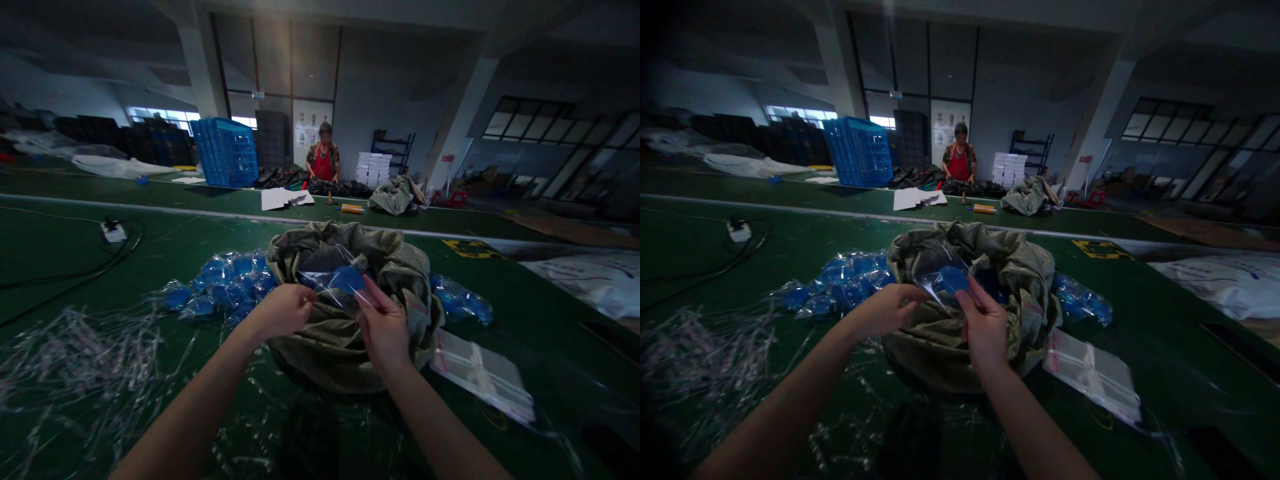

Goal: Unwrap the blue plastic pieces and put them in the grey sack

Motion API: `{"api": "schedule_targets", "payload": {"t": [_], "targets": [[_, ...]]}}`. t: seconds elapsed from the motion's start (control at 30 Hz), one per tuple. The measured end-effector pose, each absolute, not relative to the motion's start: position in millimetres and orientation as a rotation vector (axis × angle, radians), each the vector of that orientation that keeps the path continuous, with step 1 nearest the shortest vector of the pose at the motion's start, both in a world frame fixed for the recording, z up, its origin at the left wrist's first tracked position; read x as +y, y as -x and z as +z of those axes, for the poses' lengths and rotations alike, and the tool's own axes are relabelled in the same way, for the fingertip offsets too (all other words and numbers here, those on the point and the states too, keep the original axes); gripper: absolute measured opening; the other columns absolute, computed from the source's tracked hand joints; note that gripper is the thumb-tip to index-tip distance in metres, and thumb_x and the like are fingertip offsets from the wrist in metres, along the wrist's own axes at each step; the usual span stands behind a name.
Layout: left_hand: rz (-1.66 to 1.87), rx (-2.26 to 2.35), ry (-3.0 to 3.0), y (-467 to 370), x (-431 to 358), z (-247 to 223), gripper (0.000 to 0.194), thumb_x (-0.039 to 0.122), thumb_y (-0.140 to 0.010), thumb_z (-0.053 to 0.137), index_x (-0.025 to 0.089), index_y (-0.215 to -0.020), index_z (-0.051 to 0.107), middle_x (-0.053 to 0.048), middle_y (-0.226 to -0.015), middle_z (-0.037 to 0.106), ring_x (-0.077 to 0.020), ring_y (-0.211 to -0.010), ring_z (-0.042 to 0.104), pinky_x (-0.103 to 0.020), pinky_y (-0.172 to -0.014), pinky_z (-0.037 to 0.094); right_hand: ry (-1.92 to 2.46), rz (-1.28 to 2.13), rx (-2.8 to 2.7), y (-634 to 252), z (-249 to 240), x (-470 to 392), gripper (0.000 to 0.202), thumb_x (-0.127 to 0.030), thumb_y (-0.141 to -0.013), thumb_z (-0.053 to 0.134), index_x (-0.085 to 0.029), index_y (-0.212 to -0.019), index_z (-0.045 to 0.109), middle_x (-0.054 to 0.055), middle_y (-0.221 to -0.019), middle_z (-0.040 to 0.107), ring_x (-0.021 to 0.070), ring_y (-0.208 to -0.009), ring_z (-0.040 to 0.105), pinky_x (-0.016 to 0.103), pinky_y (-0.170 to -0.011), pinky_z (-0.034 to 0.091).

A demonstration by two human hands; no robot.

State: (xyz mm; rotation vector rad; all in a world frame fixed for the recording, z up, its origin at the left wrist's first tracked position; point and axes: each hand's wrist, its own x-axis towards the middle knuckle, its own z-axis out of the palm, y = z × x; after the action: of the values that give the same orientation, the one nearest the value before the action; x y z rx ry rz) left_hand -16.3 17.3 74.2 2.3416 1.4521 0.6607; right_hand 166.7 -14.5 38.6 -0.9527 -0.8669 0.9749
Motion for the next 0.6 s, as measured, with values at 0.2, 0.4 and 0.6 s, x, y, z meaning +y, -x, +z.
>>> {"api": "schedule_targets", "payload": {"t": [0.2,0.4,0.6], "targets": [[1.076,0.914,-1.281,36,36,79,0.053,0.055,-0.086,0.041,0.01,-0.1,0.066,-0.015,-0.102,0.071,-0.0235,-0.086,0.068,-0.039,-0.082,0.051,0.986,1.024,-1.035,-165,42,-19,0.055,-0.037,-0.068,0.076,-0.023,-0.12,0.064,0.005,-0.089,0.074,0.001,-0.028,0.034,0.017,-0.022,0.025],[0.919,0.728,-1.226,23,23,74,0.032,0.032,-0.065,0.078,0.016,-0.092,0.072,-0.009,-0.09,0.073,-0.022,-0.08,0.069,-0.034,-0.081,0.052,1.038,1.041,-1.17,-164,48,-23,0.048,-0.037,-0.069,0.075,-0.023,-0.114,0.068,0.003,-0.081,0.074,0.0024,-0.029,0.036,0.018,-0.025,0.027],[0.94,0.824,-1.271,20,27,73,0.027,0.032,-0.062,0.079,0.016,-0.083,0.074,-0.009,-0.086,0.074,-0.0192,-0.071,0.068,-0.031,-0.073,0.052,1.09,1.016,-1.306,-171,50,-18,0.049,-0.034,-0.068,0.075,-0.023,-0.115,0.068,0.005,-0.098,0.073,0.0093,-0.04,0.052,0.021,-0.031,0.038]]}}
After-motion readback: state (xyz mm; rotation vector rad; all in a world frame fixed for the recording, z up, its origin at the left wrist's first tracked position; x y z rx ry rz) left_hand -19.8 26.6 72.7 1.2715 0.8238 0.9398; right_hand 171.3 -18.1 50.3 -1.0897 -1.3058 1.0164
